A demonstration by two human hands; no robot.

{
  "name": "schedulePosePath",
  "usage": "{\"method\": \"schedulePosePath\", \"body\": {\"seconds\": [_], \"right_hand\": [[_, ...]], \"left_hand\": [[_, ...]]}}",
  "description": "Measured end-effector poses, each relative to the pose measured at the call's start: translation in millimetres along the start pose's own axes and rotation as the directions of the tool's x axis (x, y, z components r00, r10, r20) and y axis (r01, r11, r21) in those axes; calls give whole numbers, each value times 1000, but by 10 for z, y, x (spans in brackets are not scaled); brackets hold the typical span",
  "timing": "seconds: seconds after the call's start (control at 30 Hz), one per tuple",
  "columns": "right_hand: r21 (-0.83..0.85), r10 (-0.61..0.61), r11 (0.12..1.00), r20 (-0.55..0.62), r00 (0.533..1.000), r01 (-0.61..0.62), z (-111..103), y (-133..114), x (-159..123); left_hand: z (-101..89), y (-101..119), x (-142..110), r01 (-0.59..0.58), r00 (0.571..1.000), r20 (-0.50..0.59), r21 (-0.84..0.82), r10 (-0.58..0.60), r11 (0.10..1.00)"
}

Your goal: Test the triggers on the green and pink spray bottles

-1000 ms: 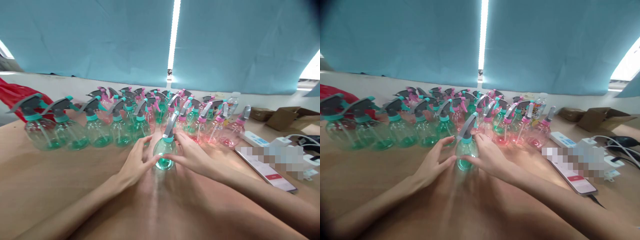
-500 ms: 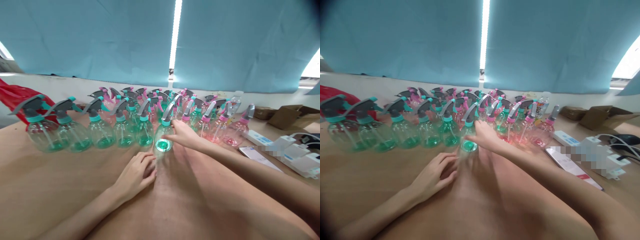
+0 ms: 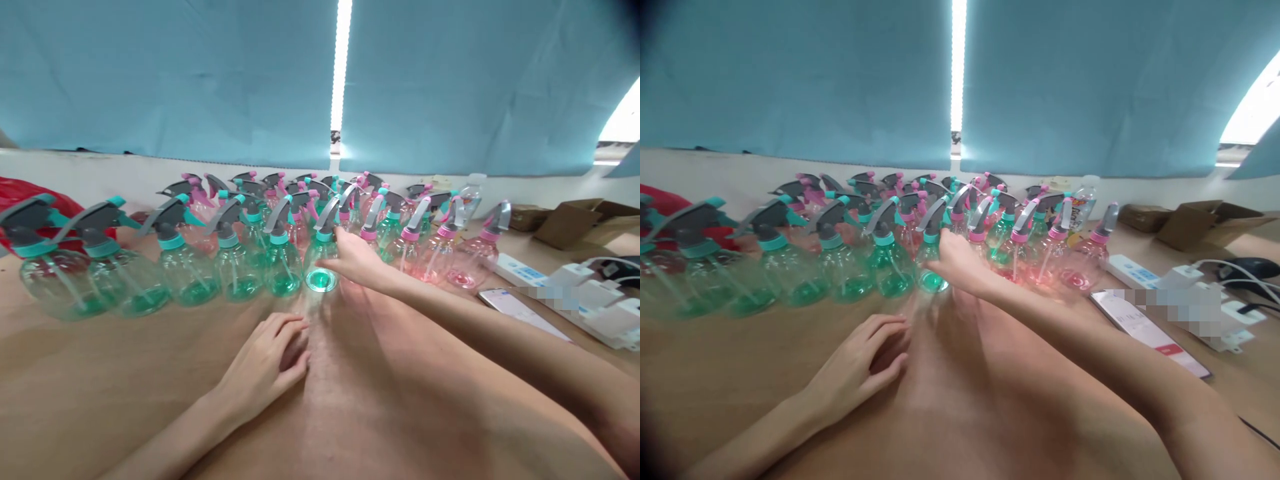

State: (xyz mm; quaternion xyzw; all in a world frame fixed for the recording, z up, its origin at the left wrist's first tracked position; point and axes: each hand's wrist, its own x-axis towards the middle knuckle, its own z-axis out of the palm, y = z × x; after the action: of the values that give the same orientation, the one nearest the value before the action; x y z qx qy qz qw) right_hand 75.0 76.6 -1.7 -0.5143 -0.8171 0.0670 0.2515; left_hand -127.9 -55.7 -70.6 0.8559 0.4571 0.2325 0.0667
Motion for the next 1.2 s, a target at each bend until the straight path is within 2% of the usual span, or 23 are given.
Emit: {"method": "schedulePosePath", "body": {"seconds": [0.17,0.33,0.43,0.53,0.7,0.87,0.97,1.1,1.2], "right_hand": [[21,-28,999,-38,999,28,-7,-35,-95],[92,-66,993,-113,991,77,-246,80,-458],[69,-8,997,-175,984,20,-417,267,-655],[34,88,996,-249,965,-82,-478,454,-732],[89,130,990,-216,968,-113,-362,572,-629],[155,217,969,-168,962,-191,-244,510,-398],[119,253,964,-142,957,-237,-204,474,-298],[80,262,964,-112,958,-254,-229,438,-284],[60,262,964,-81,962,-257,-300,406,-377]], "left_hand": [[-28,3,4,-12,1000,7,22,12,1000],[-62,35,33,-7,1000,2,25,7,1000],[-44,31,37,-20,1000,-21,15,20,1000],[-10,18,37,-32,998,-51,-5,32,999],[34,41,90,-56,996,-67,-15,55,998],[104,94,242,-56,994,-92,-39,52,998],[148,141,376,-29,993,-116,-62,21,998],[185,256,576,14,991,-129,-100,-27,995],[209,365,710,41,989,-134,-155,-63,987]]}}
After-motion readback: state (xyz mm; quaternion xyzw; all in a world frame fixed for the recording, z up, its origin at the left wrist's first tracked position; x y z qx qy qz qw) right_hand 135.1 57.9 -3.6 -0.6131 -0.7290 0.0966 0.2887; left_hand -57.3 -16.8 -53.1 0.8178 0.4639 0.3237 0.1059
